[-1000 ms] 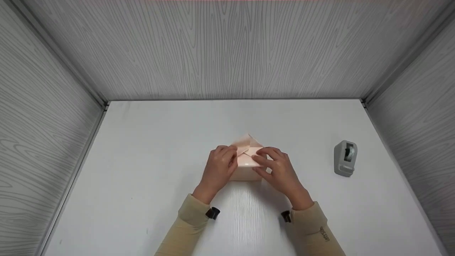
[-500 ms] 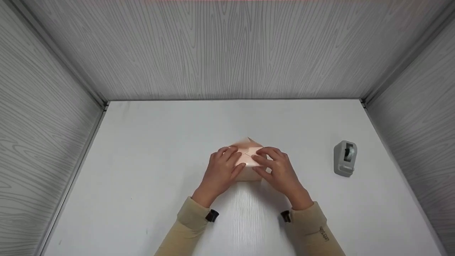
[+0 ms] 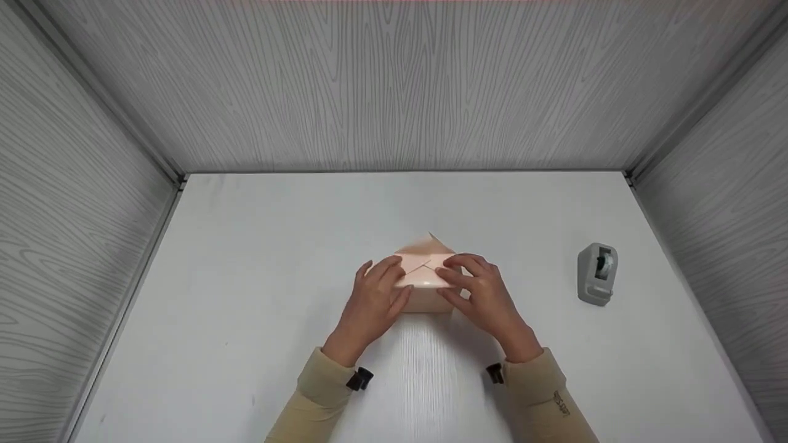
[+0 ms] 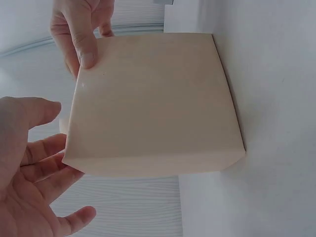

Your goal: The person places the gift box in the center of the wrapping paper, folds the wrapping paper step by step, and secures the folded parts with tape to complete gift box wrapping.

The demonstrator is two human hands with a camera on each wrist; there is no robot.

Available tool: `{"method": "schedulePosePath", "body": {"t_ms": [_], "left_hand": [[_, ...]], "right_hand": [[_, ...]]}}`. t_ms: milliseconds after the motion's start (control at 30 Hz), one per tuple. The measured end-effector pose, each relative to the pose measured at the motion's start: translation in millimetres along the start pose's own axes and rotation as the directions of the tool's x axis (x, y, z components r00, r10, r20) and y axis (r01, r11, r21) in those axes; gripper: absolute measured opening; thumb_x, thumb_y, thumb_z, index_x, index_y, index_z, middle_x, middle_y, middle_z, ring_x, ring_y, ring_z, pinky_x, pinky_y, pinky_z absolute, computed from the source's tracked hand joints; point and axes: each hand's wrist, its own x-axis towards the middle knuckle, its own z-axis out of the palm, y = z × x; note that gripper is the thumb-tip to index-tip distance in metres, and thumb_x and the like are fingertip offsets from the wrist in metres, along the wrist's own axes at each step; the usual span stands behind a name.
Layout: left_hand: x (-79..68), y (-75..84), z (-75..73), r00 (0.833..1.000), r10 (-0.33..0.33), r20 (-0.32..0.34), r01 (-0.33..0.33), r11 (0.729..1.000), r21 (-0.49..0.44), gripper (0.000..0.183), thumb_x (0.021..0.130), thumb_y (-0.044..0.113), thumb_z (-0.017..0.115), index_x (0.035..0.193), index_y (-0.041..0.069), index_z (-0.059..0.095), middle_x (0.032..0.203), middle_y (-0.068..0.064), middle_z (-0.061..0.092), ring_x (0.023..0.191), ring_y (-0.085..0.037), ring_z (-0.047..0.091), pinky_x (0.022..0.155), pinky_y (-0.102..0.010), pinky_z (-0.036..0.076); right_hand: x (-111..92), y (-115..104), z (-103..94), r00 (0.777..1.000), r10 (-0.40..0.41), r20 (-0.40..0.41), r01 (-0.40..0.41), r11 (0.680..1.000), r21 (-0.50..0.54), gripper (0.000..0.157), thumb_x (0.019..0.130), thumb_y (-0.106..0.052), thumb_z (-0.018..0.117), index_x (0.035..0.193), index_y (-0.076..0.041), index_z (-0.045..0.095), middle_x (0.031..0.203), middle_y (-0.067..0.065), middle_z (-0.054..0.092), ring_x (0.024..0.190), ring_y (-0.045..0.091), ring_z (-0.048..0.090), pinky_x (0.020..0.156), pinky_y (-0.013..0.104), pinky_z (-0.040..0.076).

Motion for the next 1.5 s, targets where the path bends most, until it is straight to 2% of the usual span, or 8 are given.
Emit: {"method": "schedulePosePath", "body": {"t_ms": [100,167,400,567,733,1100,1500], "left_hand": [[-3.1,-5.2,-1.9,0.999,0.006,-0.05,-0.005,1.0,0.007,0.016,0.092,0.018,0.069,0.101,0.004,0.07,0.119,-0.008,0.064,0.118,-0.022,0.056,0.099,-0.054,0.04],[-5.5,-8.8,-2.9,0.998,0.01,-0.054,-0.01,1.0,0.011,0.016,0.092,0.018,0.069,0.102,0.005,0.072,0.118,-0.007,0.065,0.117,-0.021,0.057,0.099,-0.052,0.041],[-8.4,-15.7,-2.7,0.998,0.061,-0.007,-0.061,0.998,-0.009,0.018,0.094,0.014,0.066,0.109,0.005,0.071,0.123,-0.006,0.064,0.122,-0.021,0.055,0.1,-0.042,0.043],[-5.7,-17.3,0.4,0.996,0.094,0.003,-0.094,0.996,0.011,0.017,0.094,0.014,0.065,0.109,0.007,0.07,0.121,-0.005,0.065,0.119,-0.02,0.057,0.097,-0.041,0.045],[-2.1,-14.8,1.7,0.994,0.101,0.043,-0.103,0.993,0.058,0.02,0.098,0.023,0.061,0.114,0.012,0.068,0.118,-0.004,0.061,0.117,-0.022,0.055,0.094,-0.043,0.046],[9.1,-5.8,6.2,0.986,0.074,0.149,-0.101,0.978,0.182,0.034,0.102,0.039,0.051,0.126,0.02,0.066,0.121,-0.009,0.057,0.117,-0.029,0.05,0.088,-0.048,0.047],[19.0,2.2,12.8,0.969,-0.011,0.246,-0.062,0.956,0.287,0.04,0.103,0.047,0.042,0.136,0.029,0.057,0.127,-0.01,0.049,0.119,-0.031,0.045,0.094,-0.05,0.043]], "right_hand": [[0.3,-0.2,-0.6,1.0,0.001,0.007,-0.001,1.0,0.002,0.029,0.083,-0.021,0.08,0.111,-0.012,0.076,0.116,0.003,0.063,0.116,0.024,0.053,0.077,0.048,0.043],[0.4,0.2,-0.3,1.0,-0.002,0.003,0.002,1.0,0.002,0.029,0.083,-0.021,0.081,0.11,-0.012,0.076,0.116,0.004,0.063,0.115,0.025,0.054,0.078,0.049,0.043],[2.5,0.1,-1.2,1.0,-0.001,0.007,0.001,1.0,0.016,0.03,0.083,-0.021,0.081,0.111,-0.012,0.076,0.115,0.004,0.063,0.115,0.024,0.054,0.079,0.048,0.043],[2.2,1.9,-0.2,1.0,-0.006,0.016,0.006,1.0,0.018,0.031,0.083,-0.021,0.081,0.111,-0.011,0.076,0.114,0.004,0.063,0.115,0.025,0.053,0.08,0.049,0.043],[2.0,2.9,-0.2,1.0,-0.012,0.013,0.012,1.0,0.012,0.031,0.083,-0.021,0.081,0.111,-0.011,0.076,0.114,0.004,0.063,0.116,0.025,0.053,0.082,0.05,0.044],[2.4,1.2,-1.0,1.0,-0.016,0.016,0.015,1.0,0.024,0.03,0.083,-0.022,0.081,0.111,-0.011,0.076,0.114,0.005,0.063,0.116,0.027,0.053,0.083,0.051,0.045],[1.4,1.1,-0.2,1.0,0.0,0.021,0.0,1.0,0.025,0.029,0.084,-0.021,0.08,0.112,-0.012,0.076,0.114,0.004,0.063,0.115,0.026,0.053,0.082,0.05,0.044]]}}
